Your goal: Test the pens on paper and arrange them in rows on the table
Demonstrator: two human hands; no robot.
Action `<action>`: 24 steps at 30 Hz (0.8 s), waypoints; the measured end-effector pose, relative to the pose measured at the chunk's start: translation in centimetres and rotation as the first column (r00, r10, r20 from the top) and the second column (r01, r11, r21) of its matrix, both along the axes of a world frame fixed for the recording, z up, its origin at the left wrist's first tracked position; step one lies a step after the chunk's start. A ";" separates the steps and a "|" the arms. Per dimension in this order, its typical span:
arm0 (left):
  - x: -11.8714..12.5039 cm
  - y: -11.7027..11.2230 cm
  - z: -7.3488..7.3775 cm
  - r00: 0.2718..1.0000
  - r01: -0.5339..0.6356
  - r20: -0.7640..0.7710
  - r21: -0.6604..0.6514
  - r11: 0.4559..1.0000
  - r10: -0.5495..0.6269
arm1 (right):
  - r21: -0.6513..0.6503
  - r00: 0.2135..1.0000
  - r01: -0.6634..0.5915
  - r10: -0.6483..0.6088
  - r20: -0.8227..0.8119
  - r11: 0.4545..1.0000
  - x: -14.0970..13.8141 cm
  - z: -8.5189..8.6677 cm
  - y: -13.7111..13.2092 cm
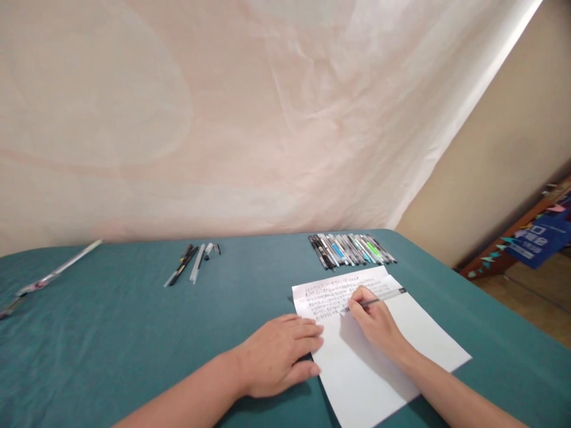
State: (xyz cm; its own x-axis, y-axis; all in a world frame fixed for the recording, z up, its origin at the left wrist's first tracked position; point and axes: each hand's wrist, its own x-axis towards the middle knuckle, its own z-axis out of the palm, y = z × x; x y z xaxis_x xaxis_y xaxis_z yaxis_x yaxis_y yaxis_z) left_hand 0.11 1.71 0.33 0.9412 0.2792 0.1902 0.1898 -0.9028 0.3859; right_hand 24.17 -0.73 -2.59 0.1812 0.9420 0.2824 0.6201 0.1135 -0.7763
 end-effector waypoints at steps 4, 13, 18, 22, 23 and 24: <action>0.0 -0.2 -0.1 1.000 -0.012 0.014 0.014 1.000 0.012 | -0.035 0.997 0.055 -0.057 -0.057 0.998 0.1 -0.1 0.0; -2.3 3.3 -0.2 0.889 -0.457 0.084 0.082 0.886 0.450 | -0.147 0.996 0.025 -0.038 -0.086 0.989 0.0 -0.4 -0.4; -6.6 8.7 -0.3 0.684 -0.718 0.043 0.214 0.662 0.728 | -0.114 0.999 0.008 -0.004 0.038 0.993 0.3 -0.3 -0.3; -9.5 12.5 0.1 0.551 -0.781 -0.005 0.349 0.518 0.834 | -0.125 0.999 -0.023 0.026 0.023 0.992 0.4 -0.3 -0.2; -9.9 13.3 0.2 0.528 -0.790 -0.008 0.363 0.494 0.850 | -0.127 0.999 -0.033 0.035 0.016 0.991 0.4 -0.2 -0.2; -10.3 13.9 0.2 0.506 -0.797 -0.010 0.376 0.473 0.862 | -0.128 0.999 -0.045 0.046 0.007 0.991 0.4 -0.2 -0.2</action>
State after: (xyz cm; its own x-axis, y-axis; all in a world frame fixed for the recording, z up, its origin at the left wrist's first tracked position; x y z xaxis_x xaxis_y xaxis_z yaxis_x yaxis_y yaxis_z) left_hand -10.19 15.65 0.58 0.3165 0.9089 0.2715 0.9427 -0.3332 0.0167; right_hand 24.56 -0.98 -2.78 0.1348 0.9777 0.1609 0.6246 0.0422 -0.7798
